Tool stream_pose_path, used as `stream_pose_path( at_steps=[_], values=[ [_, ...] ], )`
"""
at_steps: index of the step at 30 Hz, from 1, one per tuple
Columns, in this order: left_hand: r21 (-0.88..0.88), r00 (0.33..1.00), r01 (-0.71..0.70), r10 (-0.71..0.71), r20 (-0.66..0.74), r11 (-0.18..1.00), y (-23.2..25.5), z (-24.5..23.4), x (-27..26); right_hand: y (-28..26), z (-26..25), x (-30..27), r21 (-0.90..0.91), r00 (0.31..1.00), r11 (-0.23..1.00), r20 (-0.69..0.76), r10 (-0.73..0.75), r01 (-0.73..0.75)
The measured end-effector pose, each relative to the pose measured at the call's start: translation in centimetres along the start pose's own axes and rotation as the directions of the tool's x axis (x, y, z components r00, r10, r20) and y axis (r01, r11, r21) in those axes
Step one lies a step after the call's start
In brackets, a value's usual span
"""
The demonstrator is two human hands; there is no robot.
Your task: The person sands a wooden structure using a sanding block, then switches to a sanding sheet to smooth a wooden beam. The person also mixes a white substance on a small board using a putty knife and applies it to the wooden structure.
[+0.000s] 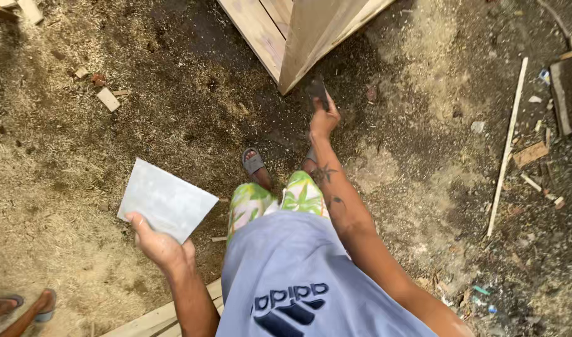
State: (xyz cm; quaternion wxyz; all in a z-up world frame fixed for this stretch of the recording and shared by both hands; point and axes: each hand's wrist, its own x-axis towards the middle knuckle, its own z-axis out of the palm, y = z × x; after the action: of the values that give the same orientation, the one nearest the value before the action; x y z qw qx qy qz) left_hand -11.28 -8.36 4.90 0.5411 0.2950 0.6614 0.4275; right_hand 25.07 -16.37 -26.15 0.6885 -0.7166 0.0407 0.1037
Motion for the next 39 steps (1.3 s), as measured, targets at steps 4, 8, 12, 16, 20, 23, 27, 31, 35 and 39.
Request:
stream_pose_path(
  at_steps=[4,8,12,16,20,23,27,31,35,39],
  values=[
    [-0.036,1.0,-0.005,0.006,0.018,0.999,-0.2,-1.7,0.7,3.4,3.0,-0.4,0.146,0.988,0.989,-0.15,0.037,-0.015],
    [0.023,1.0,-0.012,0.013,-0.024,1.0,0.7,-2.9,3.1,4.8,7.2,-0.3,0.311,0.979,0.95,-0.2,0.038,0.027],
    [0.053,0.999,-0.037,0.039,-0.031,0.998,1.0,-5.1,4.8,5.8,9.0,-1.9,0.388,0.966,0.921,-0.245,0.079,0.023],
    [-0.043,1.0,-0.004,0.004,0.009,0.999,1.0,-6.8,8.1,5.7,11.4,-2.4,0.477,0.961,0.878,-0.255,0.107,0.029],
    [-0.204,0.996,0.019,-0.001,0.085,0.979,0.9,-8.1,11.1,3.6,7.3,-6.0,0.321,0.972,0.944,-0.186,0.146,-0.08],
    [-0.316,0.991,0.105,-0.073,0.113,0.943,0.7,-8.1,12.8,0.9,5.7,-9.2,0.084,0.968,0.986,-0.198,0.155,-0.141],
    [-0.207,0.997,0.062,-0.071,-0.039,0.976,0.8,-9.2,13.6,-1.6,1.1,-15.9,0.219,0.781,0.822,-0.26,0.568,-0.525],
    [-0.201,0.991,0.054,-0.077,-0.107,0.978,1.4,-9.6,15.6,-3.1,4.2,-18.2,0.089,0.8,0.795,0.078,0.595,-0.6],
    [-0.404,0.973,-0.067,-0.029,-0.228,0.912,1.7,-10.6,19.7,-4.4,13.0,-17.5,-0.061,0.699,0.748,0.314,0.643,-0.661],
    [-0.445,0.932,-0.09,-0.083,-0.353,0.891,4.0,-11.8,24.9,-4.8,27.4,-15.9,-0.188,0.529,0.753,0.606,0.594,-0.63]
  ],
)
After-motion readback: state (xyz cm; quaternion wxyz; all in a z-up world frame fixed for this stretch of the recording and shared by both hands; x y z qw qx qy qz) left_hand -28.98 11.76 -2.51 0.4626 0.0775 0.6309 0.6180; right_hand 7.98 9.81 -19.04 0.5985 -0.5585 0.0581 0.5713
